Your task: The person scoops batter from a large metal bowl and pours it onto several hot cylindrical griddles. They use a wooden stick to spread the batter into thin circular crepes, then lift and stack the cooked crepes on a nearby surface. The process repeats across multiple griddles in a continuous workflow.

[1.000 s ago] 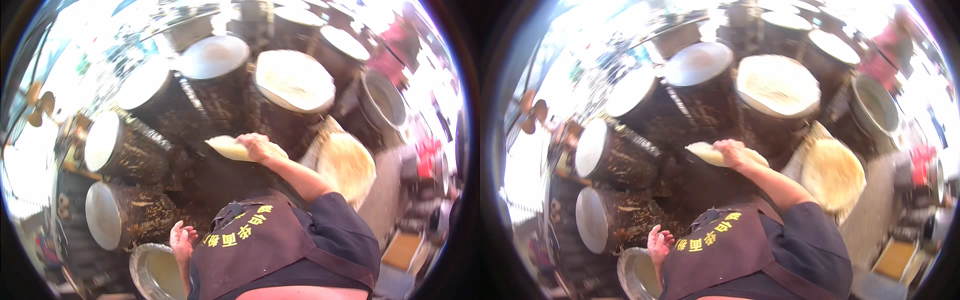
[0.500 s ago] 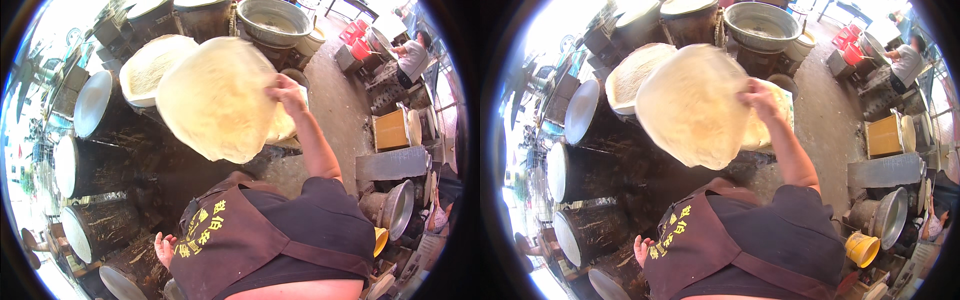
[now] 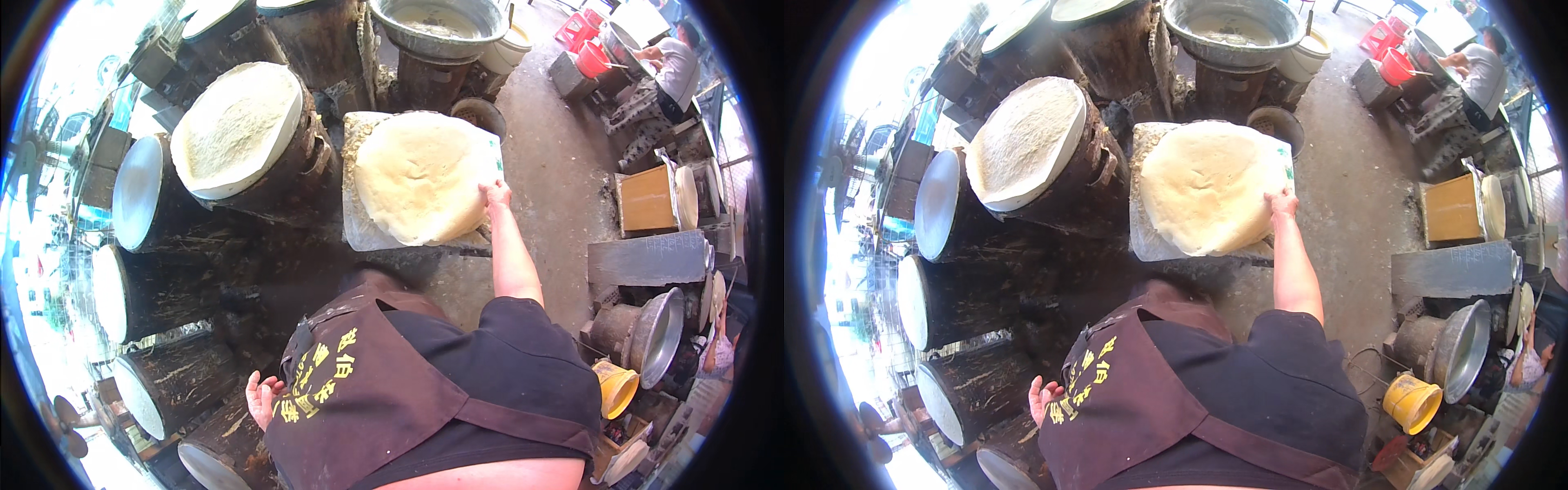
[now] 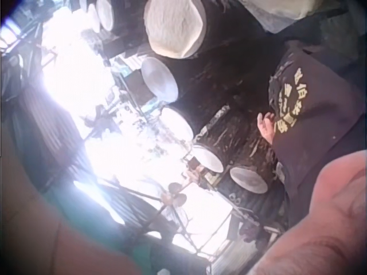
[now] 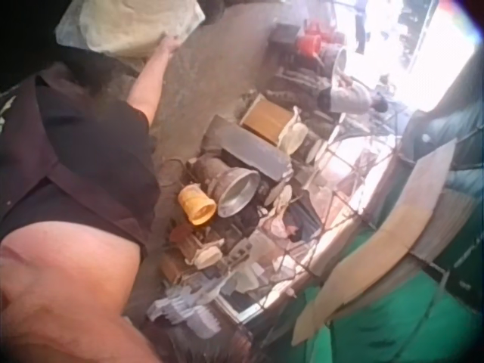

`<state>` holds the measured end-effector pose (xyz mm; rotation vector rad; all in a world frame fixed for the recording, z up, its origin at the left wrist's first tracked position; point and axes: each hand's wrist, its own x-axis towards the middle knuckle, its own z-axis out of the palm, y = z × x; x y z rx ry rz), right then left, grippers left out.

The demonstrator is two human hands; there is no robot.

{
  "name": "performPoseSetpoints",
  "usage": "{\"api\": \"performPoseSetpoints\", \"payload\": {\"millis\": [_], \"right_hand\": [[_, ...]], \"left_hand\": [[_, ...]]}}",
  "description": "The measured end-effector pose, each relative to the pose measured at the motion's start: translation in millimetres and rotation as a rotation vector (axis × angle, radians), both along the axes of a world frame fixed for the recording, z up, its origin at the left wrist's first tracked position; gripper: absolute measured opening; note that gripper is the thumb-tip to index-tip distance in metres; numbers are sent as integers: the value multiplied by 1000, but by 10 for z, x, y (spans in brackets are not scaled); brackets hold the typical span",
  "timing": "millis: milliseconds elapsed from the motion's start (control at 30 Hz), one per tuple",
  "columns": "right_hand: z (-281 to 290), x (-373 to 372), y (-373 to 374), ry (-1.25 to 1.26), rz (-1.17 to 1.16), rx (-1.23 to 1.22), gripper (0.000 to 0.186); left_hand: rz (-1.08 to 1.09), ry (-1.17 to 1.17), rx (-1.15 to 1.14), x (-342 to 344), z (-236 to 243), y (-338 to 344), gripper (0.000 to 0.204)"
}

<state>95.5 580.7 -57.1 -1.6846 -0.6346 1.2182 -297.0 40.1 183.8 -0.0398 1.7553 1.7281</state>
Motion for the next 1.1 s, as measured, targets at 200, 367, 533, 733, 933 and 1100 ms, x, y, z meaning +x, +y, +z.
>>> {"api": "performPoseSetpoints", "payload": {"millis": [200, 367, 533, 733, 933, 1100], "right_hand": [[-288, 293, 276, -645, 83, 17, 32], [734, -832, 280, -1147, 239, 528, 60], [1938, -3037, -251, -738, 764, 1171, 65], [2078, -4683, -993, -798, 1085, 1422, 52], [1878, -5538, -1048, -996, 1233, 1441, 34], [2180, -5892, -599, -729, 1327, 1121, 21]], "left_hand": [[37, -19, 15, 93, -19, -74, 40], [61, 25, 74, 186, 46, -181, 38], [187, 43, 66, 322, 90, -208, 37], [315, 88, 73, 514, 16, -416, 42], [481, 75, 31, 814, 5, -548, 47], [472, 8, 91, 882, -131, -779, 45]]}}
